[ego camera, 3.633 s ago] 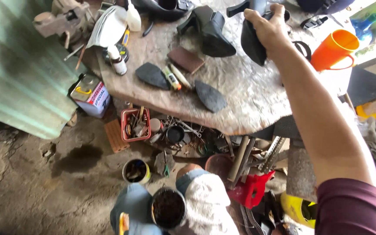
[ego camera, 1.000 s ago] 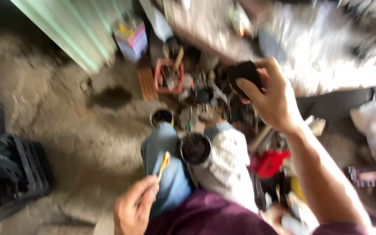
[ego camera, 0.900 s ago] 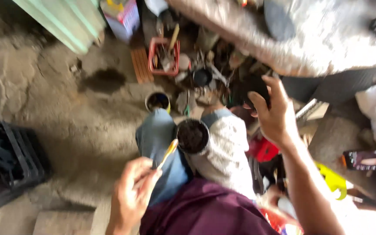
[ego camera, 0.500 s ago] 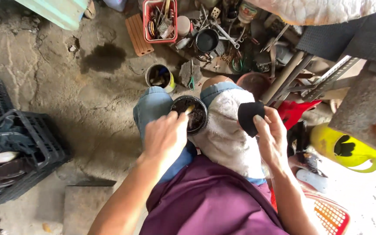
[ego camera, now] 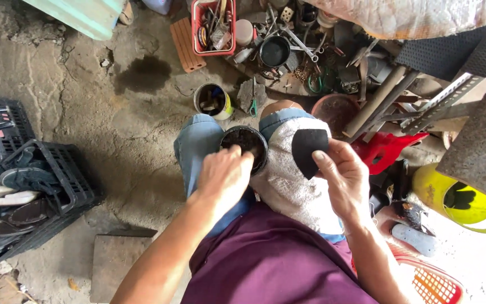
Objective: Repairing a shoe by applying adhesive to the sole and stitching it.
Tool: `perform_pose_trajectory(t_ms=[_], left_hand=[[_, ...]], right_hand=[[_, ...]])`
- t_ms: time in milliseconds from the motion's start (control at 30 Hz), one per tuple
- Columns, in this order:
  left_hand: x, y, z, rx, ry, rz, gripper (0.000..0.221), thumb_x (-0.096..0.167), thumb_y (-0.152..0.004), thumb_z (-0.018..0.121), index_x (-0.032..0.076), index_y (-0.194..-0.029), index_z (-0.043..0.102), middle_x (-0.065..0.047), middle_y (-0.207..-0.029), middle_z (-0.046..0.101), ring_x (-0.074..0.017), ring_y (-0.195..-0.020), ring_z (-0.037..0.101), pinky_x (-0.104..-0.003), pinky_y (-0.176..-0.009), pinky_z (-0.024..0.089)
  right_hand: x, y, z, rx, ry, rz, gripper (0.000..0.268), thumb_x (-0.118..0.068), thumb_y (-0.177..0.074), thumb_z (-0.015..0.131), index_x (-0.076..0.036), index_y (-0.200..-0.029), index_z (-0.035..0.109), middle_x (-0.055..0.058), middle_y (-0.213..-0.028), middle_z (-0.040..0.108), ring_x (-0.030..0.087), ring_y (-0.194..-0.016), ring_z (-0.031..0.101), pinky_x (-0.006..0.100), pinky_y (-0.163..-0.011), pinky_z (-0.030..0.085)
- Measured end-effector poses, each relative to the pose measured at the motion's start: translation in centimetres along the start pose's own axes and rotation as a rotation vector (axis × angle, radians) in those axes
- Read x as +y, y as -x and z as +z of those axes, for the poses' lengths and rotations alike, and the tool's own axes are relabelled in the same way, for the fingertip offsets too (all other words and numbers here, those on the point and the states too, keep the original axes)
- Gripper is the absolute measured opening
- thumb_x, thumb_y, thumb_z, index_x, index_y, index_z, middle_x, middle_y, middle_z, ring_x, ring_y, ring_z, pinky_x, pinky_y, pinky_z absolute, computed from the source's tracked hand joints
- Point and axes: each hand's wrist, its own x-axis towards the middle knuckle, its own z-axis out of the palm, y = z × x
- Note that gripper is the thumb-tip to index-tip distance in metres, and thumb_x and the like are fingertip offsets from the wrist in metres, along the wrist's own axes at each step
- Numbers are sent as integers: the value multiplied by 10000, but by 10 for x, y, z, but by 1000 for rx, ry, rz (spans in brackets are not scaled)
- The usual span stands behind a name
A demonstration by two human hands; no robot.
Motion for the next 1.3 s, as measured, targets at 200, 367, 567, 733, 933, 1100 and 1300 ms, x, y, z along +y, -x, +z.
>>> perform_pose_trajectory(t_ms=[200, 367, 567, 733, 933, 1100, 1300], left_hand=[[-2, -8, -12, -71, 74, -29, 343, 153, -989, 383, 58, -1067, 703, -184, -911, 686, -386, -818, 732, -535, -675, 566], [-8, -5, 5, -113, 103, 46, 337, 119, -977, 417, 120, -1010, 752, -120, -877, 701, -318, -803, 737, -458, -676, 573], [-7, -13, 8, 6, 135, -37, 300, 124, -941, 462, 69, -950, 757, -145, -821, 703, -377, -762, 740, -527, -660, 573], [-18, -19, 23, -43, 357, -112, 290, 200, -936, 488, 117, -828, 744, -103, -771, 697, -388, -719, 711, -499, -661, 576], [-12, -5, -32, -119, 726, -119, 216, 145, -926, 579, 47, -840, 751, -185, -735, 718, -445, -721, 699, -479, -684, 551], [-23, -10, 19, -58, 783, -135, 226, 142, -924, 576, 103, -770, 738, -129, -637, 677, -317, -596, 657, -388, -612, 520], [-33, 44, -30, 13, 1335, -180, 225, 87, -912, 614, 12, -1018, 798, -138, -625, 615, -166, -634, 518, -315, -581, 468]], right_hand=[[-2, 5, 16, 4, -115, 82, 240, -142, -1036, 620, -18, -1236, 666, 77, -884, 731, 125, -744, 729, 304, -675, 661], [-1, 4, 20, -14, -202, 91, 247, -110, -1003, 625, -24, -1234, 634, 110, -846, 736, 163, -709, 755, 294, -649, 663], [0, 1, 21, -33, -185, 84, 285, -86, -990, 590, -41, -1271, 600, 83, -865, 730, 150, -741, 763, 277, -669, 655], [3, 3, 18, -27, -179, 73, 299, -80, -997, 572, -22, -1289, 605, 106, -900, 733, 178, -770, 770, 297, -683, 652], [2, 10, 20, -29, -204, 85, 279, -88, -1014, 561, -36, -1278, 632, 147, -915, 745, 211, -773, 781, 333, -685, 659], [-6, 14, 24, -51, -222, 65, 298, -73, -993, 584, -26, -1286, 614, 137, -915, 741, 211, -774, 781, 316, -677, 660], [-5, 15, 21, -46, -252, 43, 268, -81, -1004, 578, -33, -1265, 616, 134, -879, 743, 197, -756, 780, 294, -663, 661]])
